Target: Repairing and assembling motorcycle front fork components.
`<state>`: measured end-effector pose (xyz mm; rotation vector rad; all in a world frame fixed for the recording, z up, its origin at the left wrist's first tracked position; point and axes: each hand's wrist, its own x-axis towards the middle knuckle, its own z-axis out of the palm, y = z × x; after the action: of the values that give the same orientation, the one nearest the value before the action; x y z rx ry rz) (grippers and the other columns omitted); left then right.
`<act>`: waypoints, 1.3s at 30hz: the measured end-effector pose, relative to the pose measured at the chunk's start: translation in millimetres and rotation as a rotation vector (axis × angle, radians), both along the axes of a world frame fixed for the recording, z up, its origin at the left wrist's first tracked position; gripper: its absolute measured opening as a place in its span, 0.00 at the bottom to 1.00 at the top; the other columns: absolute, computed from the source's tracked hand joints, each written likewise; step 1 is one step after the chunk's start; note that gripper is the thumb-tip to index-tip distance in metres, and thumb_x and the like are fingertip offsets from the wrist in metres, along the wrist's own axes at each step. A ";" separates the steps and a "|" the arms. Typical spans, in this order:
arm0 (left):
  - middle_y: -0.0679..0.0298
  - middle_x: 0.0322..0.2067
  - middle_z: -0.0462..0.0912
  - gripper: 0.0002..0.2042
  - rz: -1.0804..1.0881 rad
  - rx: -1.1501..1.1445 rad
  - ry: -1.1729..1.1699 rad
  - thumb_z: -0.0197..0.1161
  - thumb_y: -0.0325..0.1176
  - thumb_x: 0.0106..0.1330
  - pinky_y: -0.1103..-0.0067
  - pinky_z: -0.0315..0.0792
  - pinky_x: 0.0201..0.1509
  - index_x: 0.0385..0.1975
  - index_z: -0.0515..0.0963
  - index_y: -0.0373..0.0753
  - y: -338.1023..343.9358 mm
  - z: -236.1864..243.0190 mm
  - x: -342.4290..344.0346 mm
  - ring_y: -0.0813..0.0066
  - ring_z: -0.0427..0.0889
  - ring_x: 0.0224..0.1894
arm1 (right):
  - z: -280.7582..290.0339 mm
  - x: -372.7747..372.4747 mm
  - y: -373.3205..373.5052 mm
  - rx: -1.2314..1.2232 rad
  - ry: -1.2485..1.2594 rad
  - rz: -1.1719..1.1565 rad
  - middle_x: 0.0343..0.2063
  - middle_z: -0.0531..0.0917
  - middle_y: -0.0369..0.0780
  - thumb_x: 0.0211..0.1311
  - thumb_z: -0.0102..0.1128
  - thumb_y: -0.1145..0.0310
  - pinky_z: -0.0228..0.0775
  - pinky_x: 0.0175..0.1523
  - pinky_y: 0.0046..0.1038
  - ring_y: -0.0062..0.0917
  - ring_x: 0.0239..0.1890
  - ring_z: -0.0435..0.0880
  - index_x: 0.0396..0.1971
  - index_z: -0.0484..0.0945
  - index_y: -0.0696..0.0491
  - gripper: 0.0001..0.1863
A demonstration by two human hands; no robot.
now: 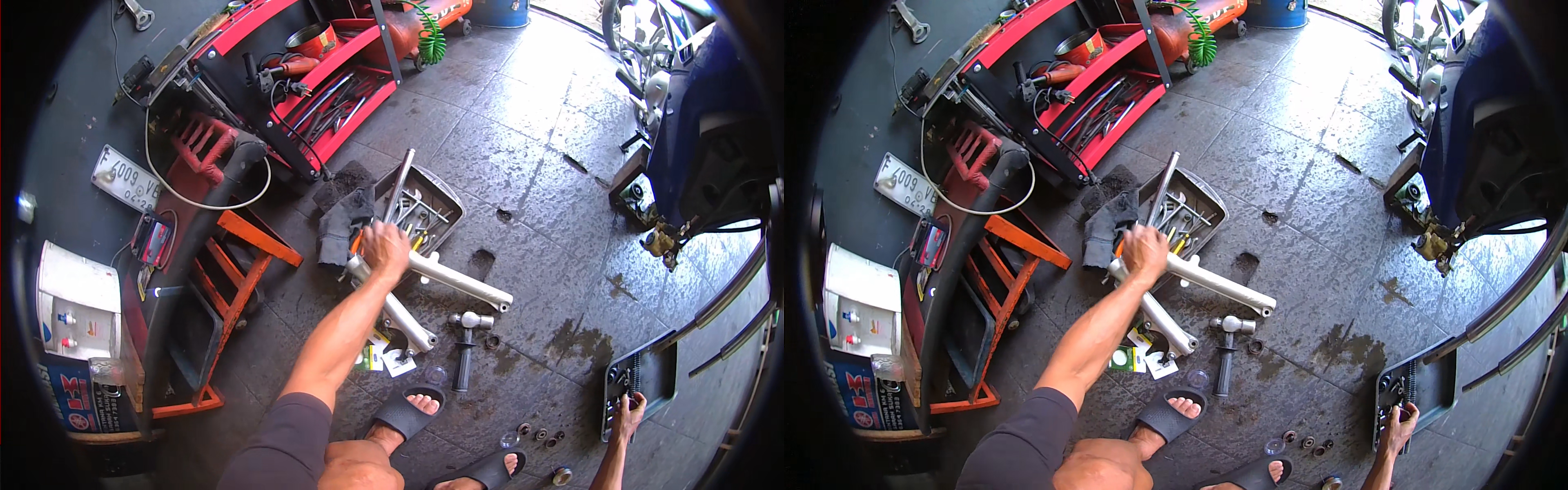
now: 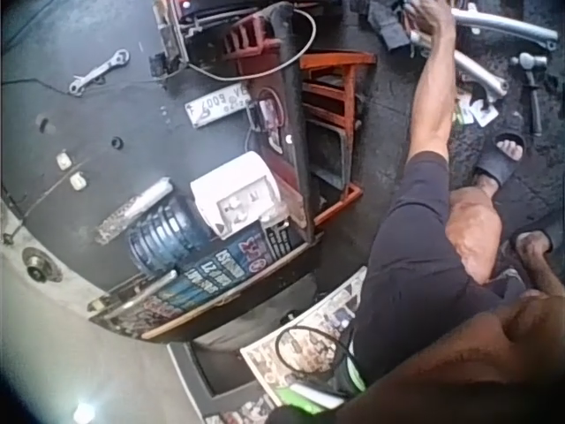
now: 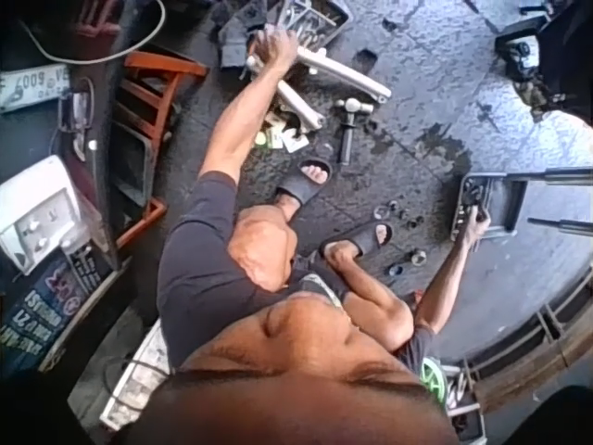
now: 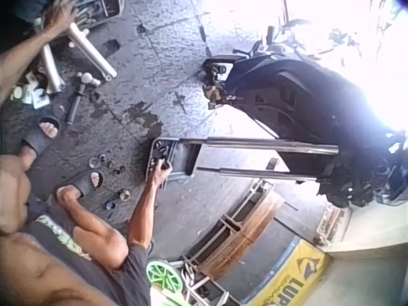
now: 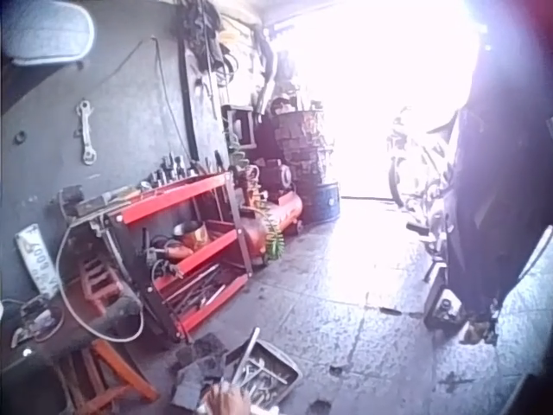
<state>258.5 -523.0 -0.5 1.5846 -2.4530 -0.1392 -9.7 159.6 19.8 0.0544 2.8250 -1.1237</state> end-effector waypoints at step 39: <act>0.62 0.47 0.87 0.18 -0.163 0.883 1.157 0.59 0.33 0.76 0.78 0.76 0.56 0.59 0.80 0.27 147.5 176.5 117.8 0.77 0.82 0.49 | 115.0 255.4 -350.4 -0.297 -0.252 0.639 0.28 0.86 0.44 0.68 0.62 0.73 0.79 0.37 0.34 0.32 0.26 0.86 0.80 0.41 0.61 0.48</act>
<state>376.4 -375.5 176.0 0.9490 -1.5494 -1.7624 245.7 -190.8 134.8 -0.6295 2.1714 -1.2350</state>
